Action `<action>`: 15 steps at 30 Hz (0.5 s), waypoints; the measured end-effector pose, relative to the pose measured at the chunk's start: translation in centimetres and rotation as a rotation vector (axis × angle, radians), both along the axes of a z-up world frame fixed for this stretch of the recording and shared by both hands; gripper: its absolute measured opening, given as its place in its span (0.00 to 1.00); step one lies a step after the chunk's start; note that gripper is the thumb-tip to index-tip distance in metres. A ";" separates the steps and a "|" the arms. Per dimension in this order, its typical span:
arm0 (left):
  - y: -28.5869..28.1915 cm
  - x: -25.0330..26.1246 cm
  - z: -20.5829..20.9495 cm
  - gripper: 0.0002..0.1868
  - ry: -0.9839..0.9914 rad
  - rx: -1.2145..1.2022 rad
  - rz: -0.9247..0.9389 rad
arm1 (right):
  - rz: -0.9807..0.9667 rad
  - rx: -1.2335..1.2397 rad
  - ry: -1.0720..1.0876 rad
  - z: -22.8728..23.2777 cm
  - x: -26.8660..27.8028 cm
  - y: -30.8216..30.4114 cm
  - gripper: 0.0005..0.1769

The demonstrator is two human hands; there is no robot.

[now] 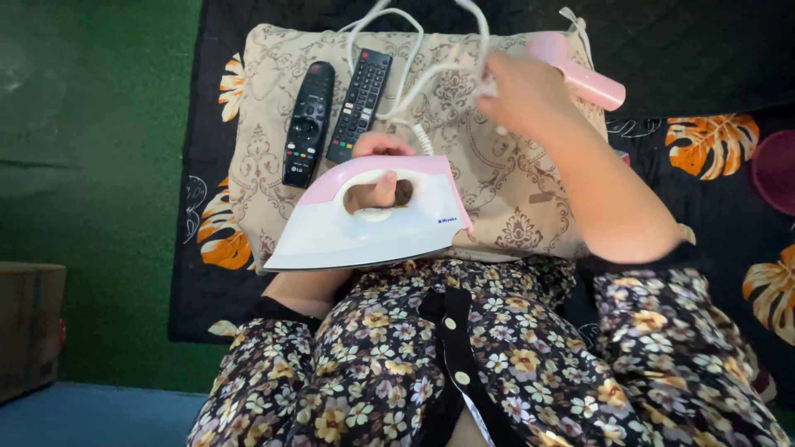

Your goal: Cleaning the soleplate and body of a steam iron using a cloth.

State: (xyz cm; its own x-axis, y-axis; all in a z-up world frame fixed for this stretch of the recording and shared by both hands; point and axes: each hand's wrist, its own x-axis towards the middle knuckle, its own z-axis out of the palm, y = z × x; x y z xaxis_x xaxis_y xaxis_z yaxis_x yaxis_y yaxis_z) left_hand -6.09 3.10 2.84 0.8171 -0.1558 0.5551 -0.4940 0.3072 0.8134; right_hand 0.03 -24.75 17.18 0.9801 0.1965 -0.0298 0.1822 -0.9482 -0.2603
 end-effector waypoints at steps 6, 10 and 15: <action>-1.1 0.5 0.6 0.26 -0.010 0.012 -0.055 | 0.080 -0.041 -0.459 -4.8 11.1 3.6 0.11; -0.9 0.7 0.8 0.25 -0.051 0.032 -0.066 | 0.138 -0.295 -0.688 -10.5 17.2 3.7 0.20; -1.1 -0.7 2.8 0.26 0.080 0.026 -0.065 | -0.073 -0.510 -0.661 -12.9 18.5 4.3 0.04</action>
